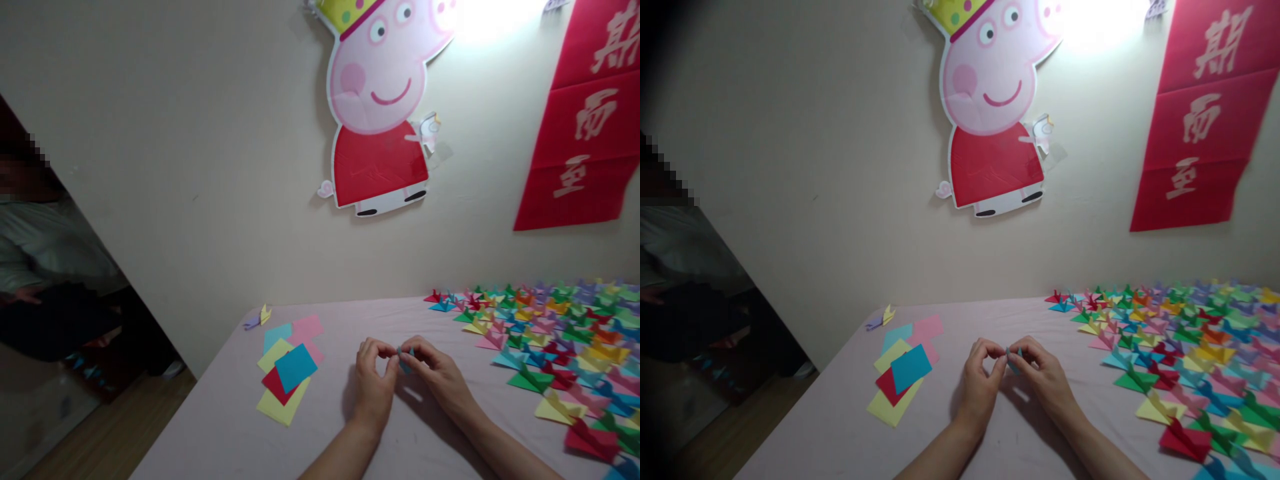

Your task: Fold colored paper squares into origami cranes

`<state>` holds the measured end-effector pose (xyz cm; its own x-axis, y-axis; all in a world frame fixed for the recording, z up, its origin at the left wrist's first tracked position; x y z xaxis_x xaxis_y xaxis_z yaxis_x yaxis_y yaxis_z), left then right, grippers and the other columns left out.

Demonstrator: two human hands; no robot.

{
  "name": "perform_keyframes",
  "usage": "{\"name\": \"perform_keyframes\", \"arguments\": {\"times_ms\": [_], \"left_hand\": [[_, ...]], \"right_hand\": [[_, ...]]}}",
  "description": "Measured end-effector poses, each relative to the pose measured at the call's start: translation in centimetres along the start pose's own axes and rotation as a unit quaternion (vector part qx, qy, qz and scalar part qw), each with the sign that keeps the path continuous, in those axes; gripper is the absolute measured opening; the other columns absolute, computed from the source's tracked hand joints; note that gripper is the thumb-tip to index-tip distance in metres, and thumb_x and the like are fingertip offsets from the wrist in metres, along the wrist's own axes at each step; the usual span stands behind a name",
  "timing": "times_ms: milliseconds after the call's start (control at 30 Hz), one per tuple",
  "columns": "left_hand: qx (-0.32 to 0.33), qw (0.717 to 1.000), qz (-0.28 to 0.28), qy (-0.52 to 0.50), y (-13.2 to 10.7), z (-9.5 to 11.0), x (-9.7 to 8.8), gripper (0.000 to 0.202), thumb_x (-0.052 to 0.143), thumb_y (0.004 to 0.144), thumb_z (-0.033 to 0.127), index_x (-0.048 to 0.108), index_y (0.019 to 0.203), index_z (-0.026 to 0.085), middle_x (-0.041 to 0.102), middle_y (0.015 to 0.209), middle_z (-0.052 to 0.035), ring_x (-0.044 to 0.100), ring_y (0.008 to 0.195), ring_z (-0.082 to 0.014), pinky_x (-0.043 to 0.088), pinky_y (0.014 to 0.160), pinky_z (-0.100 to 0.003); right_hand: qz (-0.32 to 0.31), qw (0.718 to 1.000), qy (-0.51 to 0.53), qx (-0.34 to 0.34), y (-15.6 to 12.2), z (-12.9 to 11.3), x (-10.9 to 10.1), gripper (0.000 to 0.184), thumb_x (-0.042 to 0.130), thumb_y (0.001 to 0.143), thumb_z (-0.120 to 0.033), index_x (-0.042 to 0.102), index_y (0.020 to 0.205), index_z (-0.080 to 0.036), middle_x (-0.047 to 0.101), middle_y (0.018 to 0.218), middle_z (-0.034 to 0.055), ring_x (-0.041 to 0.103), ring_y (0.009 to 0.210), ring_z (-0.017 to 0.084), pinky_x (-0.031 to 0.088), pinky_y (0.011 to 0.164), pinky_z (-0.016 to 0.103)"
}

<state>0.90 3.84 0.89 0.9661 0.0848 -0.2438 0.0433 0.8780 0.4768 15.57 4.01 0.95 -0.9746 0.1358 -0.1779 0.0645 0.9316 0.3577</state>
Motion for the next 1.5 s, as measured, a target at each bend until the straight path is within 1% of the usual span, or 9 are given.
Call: {"name": "perform_keyframes", "arguments": {"times_ms": [233,467,667,900,1033,1133,1233,1367,1500], "left_hand": [[-0.007,1.0,-0.007,0.008,0.0,0.2,0.0,0.011,0.058,0.082,0.012,0.057,0.081,0.022,0.06,0.085,0.0006,0.057,0.087,-0.0177,0.045,0.081,-0.029],[-0.061,0.998,-0.003,0.013,0.2,-0.6,0.1,0.015,0.065,0.083,0.021,0.056,0.071,0.021,0.059,0.077,0.0028,0.056,0.08,-0.0161,0.043,0.076,-0.027],[-0.013,1.0,0.019,0.016,0.1,-0.3,-0.1,0.016,0.06,0.085,0.022,0.054,0.07,0.022,0.057,0.075,0.0025,0.054,0.078,-0.0162,0.042,0.075,-0.027],[-0.035,0.999,0.02,-0.006,0.2,-0.5,-0.1,0.013,0.06,0.083,0.025,0.058,0.07,0.022,0.058,0.075,0.0013,0.053,0.079,-0.017,0.041,0.075,-0.028],[-0.078,0.995,0.011,-0.062,0.3,-0.7,0.0,0.016,0.062,0.08,0.03,0.06,0.067,0.021,0.058,0.073,0.0005,0.052,0.079,-0.0179,0.039,0.075,-0.029],[-0.116,0.988,0.0,-0.102,0.3,-1.1,0.2,0.02,0.063,0.077,0.037,0.061,0.069,0.019,0.057,0.07,0.0007,0.05,0.073,-0.0173,0.038,0.069,-0.029],[-0.148,0.979,-0.014,-0.136,0.3,-1.4,0.4,0.026,0.064,0.076,0.044,0.061,0.071,0.018,0.056,0.066,0.0006,0.048,0.067,-0.0163,0.038,0.066,-0.028],[-0.181,0.967,-0.024,-0.176,0.6,-1.4,0.4,0.032,0.067,0.071,0.049,0.063,0.068,0.017,0.058,0.065,-0.0002,0.049,0.066,-0.0159,0.039,0.066,-0.028],[-0.217,0.954,-0.041,-0.2,1.1,-1.3,0.0,0.035,0.072,0.066,0.051,0.065,0.063,0.016,0.057,0.062,-0.0001,0.048,0.064,-0.0148,0.038,0.066,-0.027]], "right_hand": [[-0.002,1.0,-0.008,-0.022,0.0,0.0,-0.1,0.028,0.068,0.077,-0.05,0.071,0.072,-0.024,0.066,0.075,0.0022,0.057,0.069,0.02,0.046,0.062,0.03],[-0.03,0.993,-0.054,-0.1,-0.3,-0.2,0.0,0.023,0.063,0.085,-0.044,0.069,0.074,-0.025,0.064,0.074,0.0031,0.058,0.07,0.021,0.048,0.066,0.031],[-0.023,0.989,-0.067,-0.129,-0.4,0.0,0.2,0.019,0.062,0.088,-0.039,0.067,0.076,-0.026,0.063,0.077,0.0036,0.06,0.076,0.022,0.049,0.071,0.032],[-0.004,0.987,-0.083,-0.141,-0.4,-0.1,0.1,0.021,0.061,0.088,-0.042,0.068,0.077,-0.027,0.064,0.077,0.0048,0.061,0.077,0.023,0.051,0.071,0.033],[0.004,0.982,-0.099,-0.161,-0.4,0.0,0.1,0.021,0.06,0.09,-0.042,0.07,0.079,-0.027,0.064,0.078,0.0052,0.062,0.078,0.024,0.051,0.07,0.034],[0.009,0.976,-0.124,-0.177,-0.4,0.2,0.0,0.022,0.058,0.092,-0.042,0.07,0.081,-0.027,0.065,0.08,0.0052,0.062,0.08,0.023,0.052,0.071,0.033],[0.02,0.967,-0.145,-0.208,-0.4,0.4,-0.1,0.021,0.057,0.093,-0.038,0.07,0.083,-0.026,0.065,0.082,0.0046,0.062,0.082,0.022,0.052,0.072,0.032],[0.019,0.956,-0.16,-0.246,-0.3,0.4,-0.1,0.014,0.058,0.094,-0.032,0.069,0.087,-0.027,0.065,0.084,0.0037,0.062,0.083,0.022,0.052,0.074,0.032],[0.018,0.954,-0.167,-0.248,-0.3,0.4,-0.1,0.013,0.058,0.094,-0.032,0.068,0.087,-0.027,0.066,0.085,0.0038,0.063,0.085,0.023,0.052,0.075,0.033]]}}
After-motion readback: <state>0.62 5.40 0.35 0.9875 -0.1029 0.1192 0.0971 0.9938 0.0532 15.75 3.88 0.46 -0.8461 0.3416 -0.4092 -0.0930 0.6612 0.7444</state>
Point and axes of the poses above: each hand's wrist, its own y-axis towards the middle knuckle, its own x-axis out of the palm, z = x × y, the point moved 1 cm from there along y, towards the middle knuckle
